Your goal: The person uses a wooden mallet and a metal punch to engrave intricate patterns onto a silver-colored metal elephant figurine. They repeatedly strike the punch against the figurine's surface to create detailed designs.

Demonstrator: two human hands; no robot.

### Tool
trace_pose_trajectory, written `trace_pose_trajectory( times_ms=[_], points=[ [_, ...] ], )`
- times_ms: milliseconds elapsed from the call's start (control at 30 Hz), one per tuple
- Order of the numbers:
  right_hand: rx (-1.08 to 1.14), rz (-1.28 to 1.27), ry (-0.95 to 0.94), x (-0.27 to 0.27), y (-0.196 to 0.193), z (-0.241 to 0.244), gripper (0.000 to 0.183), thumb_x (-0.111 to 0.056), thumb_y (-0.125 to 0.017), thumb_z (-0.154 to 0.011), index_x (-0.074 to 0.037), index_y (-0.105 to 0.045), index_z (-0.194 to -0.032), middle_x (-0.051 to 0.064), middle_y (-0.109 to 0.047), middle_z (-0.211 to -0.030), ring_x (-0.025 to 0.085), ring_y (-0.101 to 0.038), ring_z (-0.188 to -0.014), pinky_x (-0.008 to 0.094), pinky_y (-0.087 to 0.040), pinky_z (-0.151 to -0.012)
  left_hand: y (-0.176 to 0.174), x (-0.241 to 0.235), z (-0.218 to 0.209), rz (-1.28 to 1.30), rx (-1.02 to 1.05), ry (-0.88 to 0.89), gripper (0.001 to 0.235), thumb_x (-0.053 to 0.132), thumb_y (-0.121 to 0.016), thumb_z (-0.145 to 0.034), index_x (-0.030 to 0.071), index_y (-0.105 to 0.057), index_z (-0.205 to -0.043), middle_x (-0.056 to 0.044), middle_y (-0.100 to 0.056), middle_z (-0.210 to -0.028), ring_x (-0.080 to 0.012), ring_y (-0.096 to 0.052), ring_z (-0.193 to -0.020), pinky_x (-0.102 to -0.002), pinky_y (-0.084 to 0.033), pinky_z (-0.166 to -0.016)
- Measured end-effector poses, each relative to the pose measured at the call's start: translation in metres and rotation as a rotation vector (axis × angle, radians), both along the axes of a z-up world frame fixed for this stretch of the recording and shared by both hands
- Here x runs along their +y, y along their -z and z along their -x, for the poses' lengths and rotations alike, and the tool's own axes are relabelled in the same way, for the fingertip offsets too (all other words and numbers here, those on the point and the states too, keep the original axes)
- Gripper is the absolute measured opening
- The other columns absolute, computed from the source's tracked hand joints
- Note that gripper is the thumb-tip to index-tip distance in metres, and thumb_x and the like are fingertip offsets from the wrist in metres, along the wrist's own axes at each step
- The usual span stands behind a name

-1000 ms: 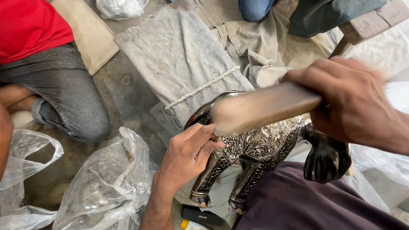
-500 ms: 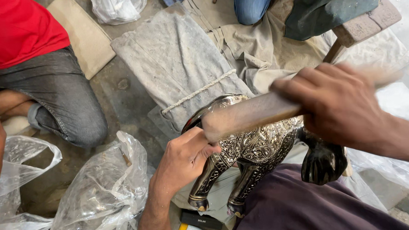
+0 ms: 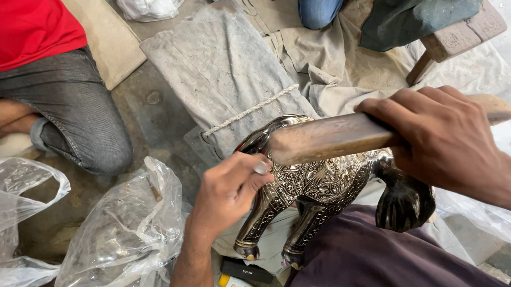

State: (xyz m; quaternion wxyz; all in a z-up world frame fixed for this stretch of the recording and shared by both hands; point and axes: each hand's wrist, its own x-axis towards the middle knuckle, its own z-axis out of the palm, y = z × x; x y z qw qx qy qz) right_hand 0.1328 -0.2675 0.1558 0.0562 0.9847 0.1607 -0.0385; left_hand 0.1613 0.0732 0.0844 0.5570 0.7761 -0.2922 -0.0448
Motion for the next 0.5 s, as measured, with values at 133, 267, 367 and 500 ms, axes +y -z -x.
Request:
trace_pose_trajectory(
  times_ms=[133,267,367,500],
  points=[
    [0.070,0.084,0.026,-0.003,0.001,-0.006,0.054,-0.014,-0.067,-0.084,-0.016,-0.062,-0.138,0.003,-0.073,-0.096,0.018,-0.070,-0.079,0.037,-0.059,-0.076,-0.002,0.004,-0.002,0.072,0.100,-0.019,0.026,0.012,-0.076,-0.095,0.006,-0.066,-0.119,-0.009,-0.077,-0.100,-0.0162,-0.081,-0.090,-0.029,-0.064,-0.074],
    [0.121,0.379,-0.019,0.001,0.003,-0.020,0.049,-0.021,-0.059,-0.097,-0.028,-0.059,-0.145,-0.002,-0.074,-0.099,0.015,-0.071,-0.079,0.033,-0.059,-0.077,0.002,-0.003,-0.005,0.009,0.065,0.009,0.037,0.016,-0.080,-0.090,0.005,-0.065,-0.123,-0.011,-0.076,-0.095,-0.0185,-0.079,-0.085,-0.031,-0.061,-0.070],
    [0.205,0.485,0.024,0.000,-0.004,-0.033,0.039,-0.027,-0.051,-0.105,-0.033,-0.057,-0.143,0.000,-0.073,-0.101,0.015,-0.071,-0.080,0.031,-0.059,-0.072,0.004,-0.004,-0.004,-0.011,0.082,0.009,0.040,0.018,-0.081,-0.089,0.005,-0.065,-0.124,-0.010,-0.075,-0.091,-0.0189,-0.077,-0.080,-0.032,-0.059,-0.067],
    [0.135,0.061,0.030,-0.001,-0.021,-0.047,0.044,-0.031,-0.061,-0.095,-0.026,-0.057,-0.139,-0.001,-0.073,-0.101,0.014,-0.071,-0.081,0.033,-0.057,-0.071,0.004,-0.002,-0.002,-0.004,0.067,0.020,0.035,0.019,-0.080,-0.092,0.006,-0.065,-0.121,-0.009,-0.074,-0.094,-0.0190,-0.076,-0.080,-0.033,-0.059,-0.068]
  ],
)
